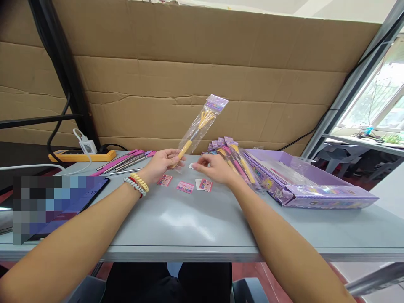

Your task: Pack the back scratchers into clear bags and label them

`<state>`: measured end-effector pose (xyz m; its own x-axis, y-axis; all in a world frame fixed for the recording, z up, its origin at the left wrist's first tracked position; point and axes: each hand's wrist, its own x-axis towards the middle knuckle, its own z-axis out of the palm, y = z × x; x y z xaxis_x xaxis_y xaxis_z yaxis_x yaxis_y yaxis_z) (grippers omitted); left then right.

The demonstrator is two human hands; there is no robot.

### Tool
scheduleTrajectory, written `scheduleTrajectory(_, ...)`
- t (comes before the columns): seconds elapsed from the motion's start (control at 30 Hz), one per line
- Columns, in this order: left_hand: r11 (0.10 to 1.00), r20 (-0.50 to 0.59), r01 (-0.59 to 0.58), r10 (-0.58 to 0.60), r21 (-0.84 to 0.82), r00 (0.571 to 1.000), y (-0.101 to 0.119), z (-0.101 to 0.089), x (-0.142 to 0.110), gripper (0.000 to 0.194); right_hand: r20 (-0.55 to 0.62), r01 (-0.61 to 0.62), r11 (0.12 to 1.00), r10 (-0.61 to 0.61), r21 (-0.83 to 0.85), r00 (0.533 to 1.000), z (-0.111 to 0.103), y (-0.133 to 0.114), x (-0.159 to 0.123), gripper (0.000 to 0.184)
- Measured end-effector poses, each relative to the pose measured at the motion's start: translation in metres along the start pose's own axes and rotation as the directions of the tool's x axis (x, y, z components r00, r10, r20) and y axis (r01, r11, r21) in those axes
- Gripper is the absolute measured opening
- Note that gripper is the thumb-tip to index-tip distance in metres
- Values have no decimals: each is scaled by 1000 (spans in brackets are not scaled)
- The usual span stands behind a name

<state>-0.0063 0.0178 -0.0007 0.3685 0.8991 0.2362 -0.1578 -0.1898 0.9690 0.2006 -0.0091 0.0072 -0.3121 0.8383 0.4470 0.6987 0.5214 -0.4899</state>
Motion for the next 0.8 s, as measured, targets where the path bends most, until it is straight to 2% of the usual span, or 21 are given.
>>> scheduleTrajectory(0.1,999,66,-8,10,-37,998,-4,8,-1,28,206,17,999,-27,50,978,12,-15,-1,39)
scheduleTrajectory(0.2,999,121,-19,23,-30,992,-8,13,-3,33,293,-17,995,-12,94,956,18,-16,-2,43)
scheduleTrajectory(0.43,998,220,-23,36,-62,975,-12,15,-4,45,241,46,992,-72,114,968,18,-6,-1,51)
scheduleTrajectory(0.7,999,231,-26,32,-32,972,-9,15,-6,40,268,-4,979,-52,204,962,18,-6,-1,54)
scheduleTrajectory(0.8,1000,239,-17,18,-7,971,-8,16,-6,38,300,-72,971,0,228,954,19,-5,-2,55)
